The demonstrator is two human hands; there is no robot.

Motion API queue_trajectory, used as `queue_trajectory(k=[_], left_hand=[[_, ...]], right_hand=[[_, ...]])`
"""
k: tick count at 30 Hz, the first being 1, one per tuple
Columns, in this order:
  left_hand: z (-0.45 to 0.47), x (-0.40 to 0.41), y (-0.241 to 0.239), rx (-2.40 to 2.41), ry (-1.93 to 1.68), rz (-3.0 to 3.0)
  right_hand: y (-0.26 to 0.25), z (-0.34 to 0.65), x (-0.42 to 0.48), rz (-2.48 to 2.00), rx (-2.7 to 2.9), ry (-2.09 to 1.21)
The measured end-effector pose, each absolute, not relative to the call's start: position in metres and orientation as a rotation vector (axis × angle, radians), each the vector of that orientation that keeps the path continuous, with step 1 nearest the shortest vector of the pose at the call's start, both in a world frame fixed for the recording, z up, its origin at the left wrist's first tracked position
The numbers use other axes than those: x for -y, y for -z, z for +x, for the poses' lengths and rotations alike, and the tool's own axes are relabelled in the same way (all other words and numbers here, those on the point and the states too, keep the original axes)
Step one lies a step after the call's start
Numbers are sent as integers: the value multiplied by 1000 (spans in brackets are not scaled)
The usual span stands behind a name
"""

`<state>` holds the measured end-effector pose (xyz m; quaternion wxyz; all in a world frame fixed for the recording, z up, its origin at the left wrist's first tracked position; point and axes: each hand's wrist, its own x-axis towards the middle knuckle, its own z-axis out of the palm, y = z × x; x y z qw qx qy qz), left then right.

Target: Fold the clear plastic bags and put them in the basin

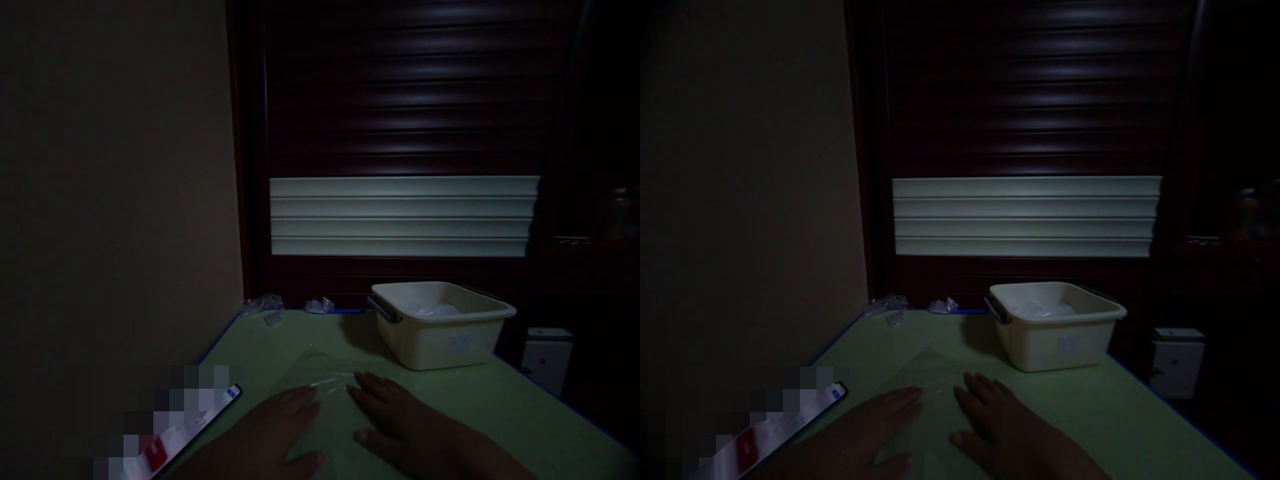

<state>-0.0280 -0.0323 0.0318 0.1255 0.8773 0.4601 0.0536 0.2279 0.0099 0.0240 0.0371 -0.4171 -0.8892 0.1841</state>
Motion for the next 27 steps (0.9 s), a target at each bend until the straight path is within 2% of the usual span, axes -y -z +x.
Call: queue_trajectory(k=[7,15,21,27], left_hand=[[-33,22,-23,-1375,-130,2500],[-32,18,-17,-1391,-236,2559],[-33,16,-9,-1293,-404,2637],[-27,13,-10,-1190,-585,2723]], right_hand=[[-15,250,-30,-1482,2622,-624],[-2,256,-43,-1506,2584,-346],[-16,245,-35,-1229,2436,-119],[-35,214,2,-872,2460,-374]])
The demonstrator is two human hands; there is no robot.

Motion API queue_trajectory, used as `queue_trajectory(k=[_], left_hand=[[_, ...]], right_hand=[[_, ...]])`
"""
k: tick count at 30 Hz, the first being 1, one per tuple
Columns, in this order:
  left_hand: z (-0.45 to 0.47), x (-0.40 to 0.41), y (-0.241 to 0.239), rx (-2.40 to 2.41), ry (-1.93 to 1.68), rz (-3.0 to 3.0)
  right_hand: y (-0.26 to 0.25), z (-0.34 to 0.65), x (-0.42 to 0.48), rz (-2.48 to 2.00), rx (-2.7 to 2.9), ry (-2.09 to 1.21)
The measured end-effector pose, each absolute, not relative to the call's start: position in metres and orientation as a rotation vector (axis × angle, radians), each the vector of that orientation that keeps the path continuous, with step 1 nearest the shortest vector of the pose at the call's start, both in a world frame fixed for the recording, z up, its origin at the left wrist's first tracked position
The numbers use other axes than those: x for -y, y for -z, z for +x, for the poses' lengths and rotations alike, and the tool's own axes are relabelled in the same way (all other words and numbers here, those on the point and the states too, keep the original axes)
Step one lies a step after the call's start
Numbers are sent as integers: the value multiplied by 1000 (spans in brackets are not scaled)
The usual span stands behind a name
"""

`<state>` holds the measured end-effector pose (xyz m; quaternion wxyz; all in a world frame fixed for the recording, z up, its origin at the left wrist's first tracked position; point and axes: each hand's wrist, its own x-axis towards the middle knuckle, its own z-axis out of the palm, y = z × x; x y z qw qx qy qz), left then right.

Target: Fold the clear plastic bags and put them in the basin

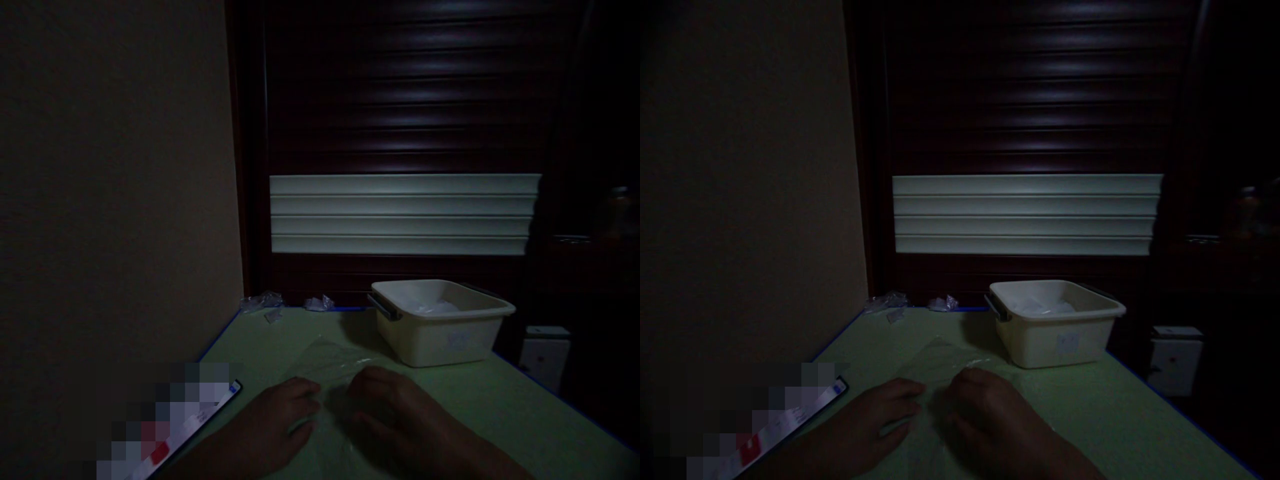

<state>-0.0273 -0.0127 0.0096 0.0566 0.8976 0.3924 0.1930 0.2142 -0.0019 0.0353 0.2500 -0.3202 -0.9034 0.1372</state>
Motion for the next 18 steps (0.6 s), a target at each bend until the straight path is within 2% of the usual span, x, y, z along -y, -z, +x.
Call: queue_trajectory(k=[6,14,18], left_hand=[[-23,13,-13,-1090,-664,2711],[-27,13,-4,-1116,-750,2663],[-30,18,-7,-1127,-719,2593]], right_hand=[[-28,201,11,-628,2589,-651],[-18,193,9,-669,2698,-617],[-22,192,16,-732,2475,-808]])
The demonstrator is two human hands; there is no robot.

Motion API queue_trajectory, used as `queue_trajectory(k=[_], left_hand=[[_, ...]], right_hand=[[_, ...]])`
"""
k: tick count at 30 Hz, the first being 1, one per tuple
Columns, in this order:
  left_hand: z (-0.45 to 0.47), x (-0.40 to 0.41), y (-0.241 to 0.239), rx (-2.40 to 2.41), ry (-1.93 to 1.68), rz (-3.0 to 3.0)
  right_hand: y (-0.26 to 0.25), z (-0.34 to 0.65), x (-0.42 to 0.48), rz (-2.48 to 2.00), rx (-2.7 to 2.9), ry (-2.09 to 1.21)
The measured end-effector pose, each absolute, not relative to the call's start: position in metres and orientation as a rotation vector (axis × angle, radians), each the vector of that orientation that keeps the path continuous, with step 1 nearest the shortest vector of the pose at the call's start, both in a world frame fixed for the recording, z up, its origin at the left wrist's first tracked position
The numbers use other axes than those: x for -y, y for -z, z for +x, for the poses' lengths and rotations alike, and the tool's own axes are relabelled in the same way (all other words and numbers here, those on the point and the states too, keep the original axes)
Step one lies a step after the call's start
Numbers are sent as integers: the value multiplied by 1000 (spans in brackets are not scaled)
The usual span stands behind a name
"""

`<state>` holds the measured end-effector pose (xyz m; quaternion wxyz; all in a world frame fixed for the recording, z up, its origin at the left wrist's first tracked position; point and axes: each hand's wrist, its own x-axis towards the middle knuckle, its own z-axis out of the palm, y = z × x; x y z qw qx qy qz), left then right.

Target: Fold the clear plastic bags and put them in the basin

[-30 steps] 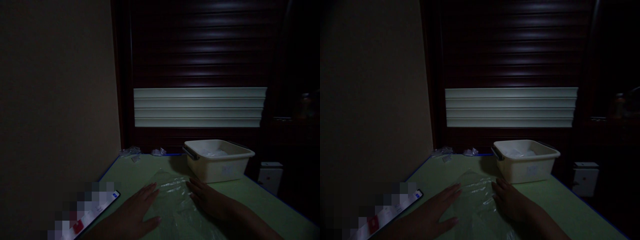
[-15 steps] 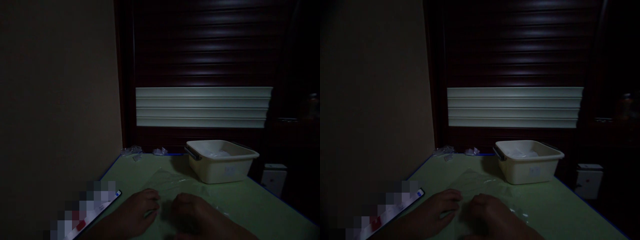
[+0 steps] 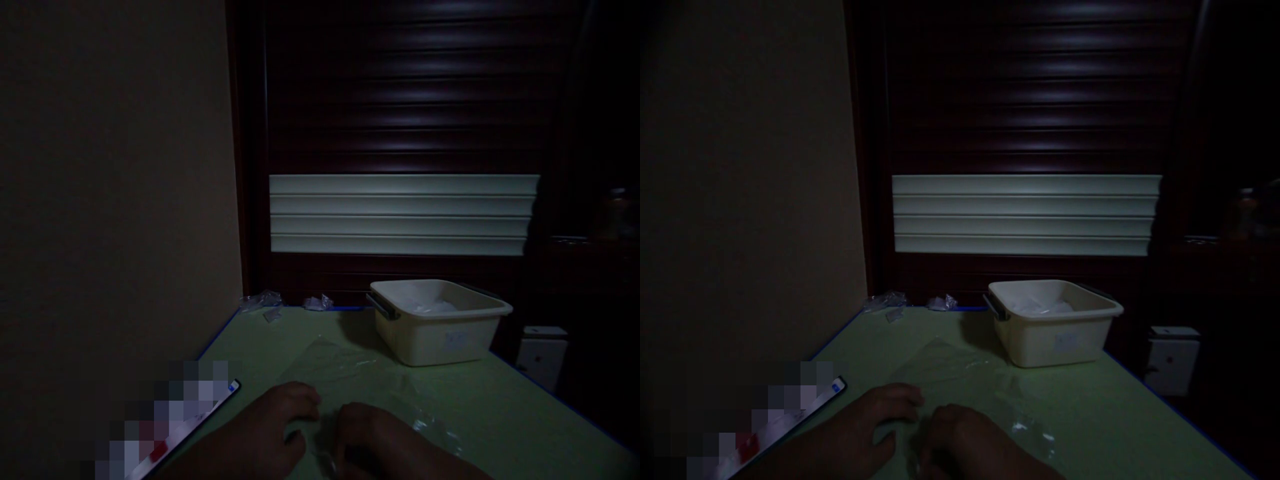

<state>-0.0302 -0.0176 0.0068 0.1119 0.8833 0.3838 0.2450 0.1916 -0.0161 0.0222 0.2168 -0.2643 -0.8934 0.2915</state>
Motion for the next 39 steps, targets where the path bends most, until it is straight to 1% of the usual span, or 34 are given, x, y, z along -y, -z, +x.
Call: queue_trajectory(k=[4,6,10,13,15,20,22,27,31,33,36,39], left_hand=[[-29,21,-15,-1033,-656,2516],[-26,19,-16,-1005,-682,2483],[-21,12,-9,-1004,-790,2436],[-20,8,-4,-1006,-805,2417],[-19,6,-3,-1015,-824,2408],[-19,4,-3,-1192,-843,2464],[-19,3,-2,-1264,-823,2512],[-23,2,-2,-1367,-774,2648],[-23,8,-10,-1346,-808,2828],[-20,14,-16,-1238,-732,2935],[-16,21,-22,-1077,-512,3060],[-14,22,-20,-1087,-392,3084]], right_hand=[[-20,191,15,-804,2112,-1158],[-15,189,10,-786,1960,-1287],[-4,184,1,-722,1759,-1439],[0,183,-2,-708,1706,-1459],[0,184,-3,-757,1730,-1364],[-11,193,3,-894,1996,-714],[-18,196,7,-848,2117,-576],[-24,192,11,-760,2481,-366],[-19,188,9,-810,2696,-197],[-18,187,9,-855,2742,-141],[-20,188,10,-902,2741,-110],[-23,190,11,-935,2714,-109]])
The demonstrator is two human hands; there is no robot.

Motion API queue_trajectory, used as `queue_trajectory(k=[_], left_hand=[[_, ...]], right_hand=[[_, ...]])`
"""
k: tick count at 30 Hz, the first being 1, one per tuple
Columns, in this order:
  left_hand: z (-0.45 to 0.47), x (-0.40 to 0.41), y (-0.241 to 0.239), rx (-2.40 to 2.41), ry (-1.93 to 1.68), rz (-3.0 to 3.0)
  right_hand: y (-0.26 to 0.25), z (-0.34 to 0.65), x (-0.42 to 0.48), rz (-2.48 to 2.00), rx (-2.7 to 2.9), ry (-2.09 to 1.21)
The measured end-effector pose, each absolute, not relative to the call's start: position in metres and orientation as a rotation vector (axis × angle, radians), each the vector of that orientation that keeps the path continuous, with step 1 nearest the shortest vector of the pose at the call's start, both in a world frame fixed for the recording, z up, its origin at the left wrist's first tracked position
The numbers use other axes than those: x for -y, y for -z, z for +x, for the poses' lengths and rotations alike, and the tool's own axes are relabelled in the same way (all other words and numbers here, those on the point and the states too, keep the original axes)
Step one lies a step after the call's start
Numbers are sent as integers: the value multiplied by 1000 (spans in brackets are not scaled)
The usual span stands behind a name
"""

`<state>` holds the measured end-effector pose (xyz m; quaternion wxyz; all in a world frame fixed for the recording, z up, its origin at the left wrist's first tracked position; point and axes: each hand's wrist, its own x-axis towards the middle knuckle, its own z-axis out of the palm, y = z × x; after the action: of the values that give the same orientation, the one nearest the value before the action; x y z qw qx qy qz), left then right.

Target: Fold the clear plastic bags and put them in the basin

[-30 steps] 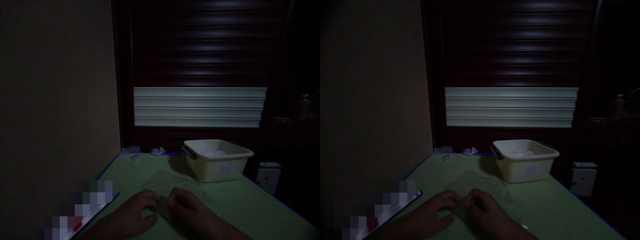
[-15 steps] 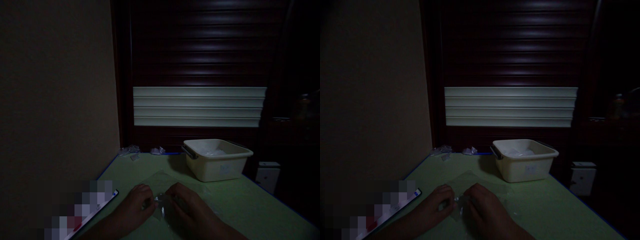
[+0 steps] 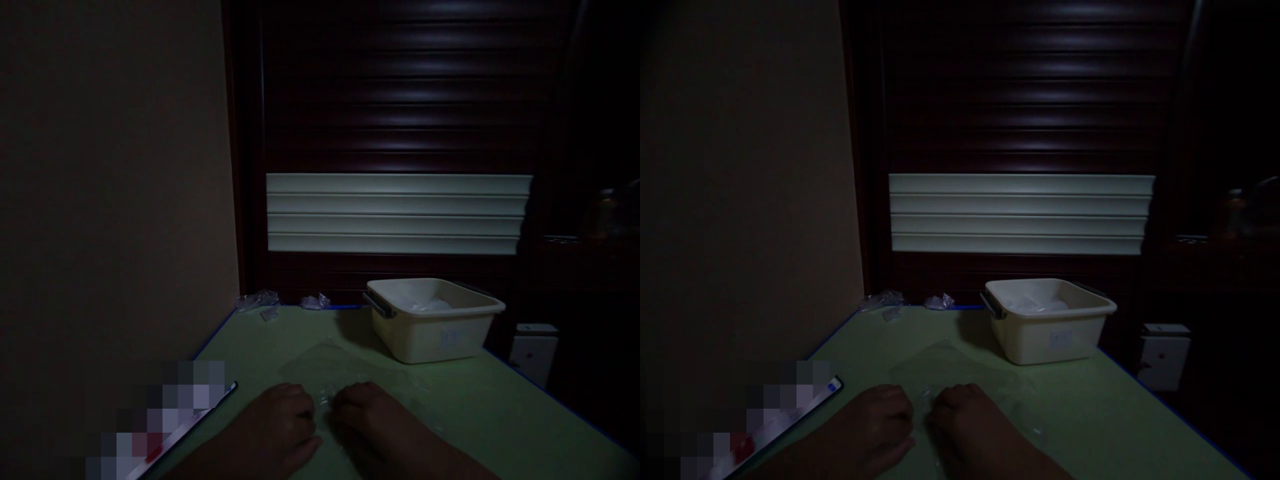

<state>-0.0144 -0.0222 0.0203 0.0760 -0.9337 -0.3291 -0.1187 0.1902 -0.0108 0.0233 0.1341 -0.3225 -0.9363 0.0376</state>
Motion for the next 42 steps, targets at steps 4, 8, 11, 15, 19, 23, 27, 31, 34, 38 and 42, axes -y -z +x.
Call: queue_trajectory(k=[4,8,11,15,19,23,27,31,34,38,42], left_hand=[[-18,19,-17,1023,336,-2799],[-18,22,-22,1101,372,-2831],[-15,26,-27,1122,336,-2849],[-14,27,-26,1125,294,-2842],[-13,26,-24,1110,335,-2833],[-11,27,-26,1091,426,-2843],[-7,32,-30,1067,426,-2900],[-5,34,-29,1072,370,-2922],[-5,34,-28,1047,361,-2916],[-5,33,-29,1023,302,-2917],[-5,31,-28,1079,352,-2936]], right_hand=[[-24,197,7,-955,2711,-108],[-25,206,-1,-1078,2672,-83],[-28,211,-4,-1166,2659,-45],[-32,213,0,-1116,2592,-136],[-36,217,7,-958,2466,-680],[-42,222,9,-920,2354,-1216],[-41,226,7,-843,2391,-1458],[-20,224,-1,-715,2544,-1381],[-5,221,-8,-573,2533,-1322],[-6,219,-7,-549,2476,-1348],[-24,220,2,-735,2290,-1472]])
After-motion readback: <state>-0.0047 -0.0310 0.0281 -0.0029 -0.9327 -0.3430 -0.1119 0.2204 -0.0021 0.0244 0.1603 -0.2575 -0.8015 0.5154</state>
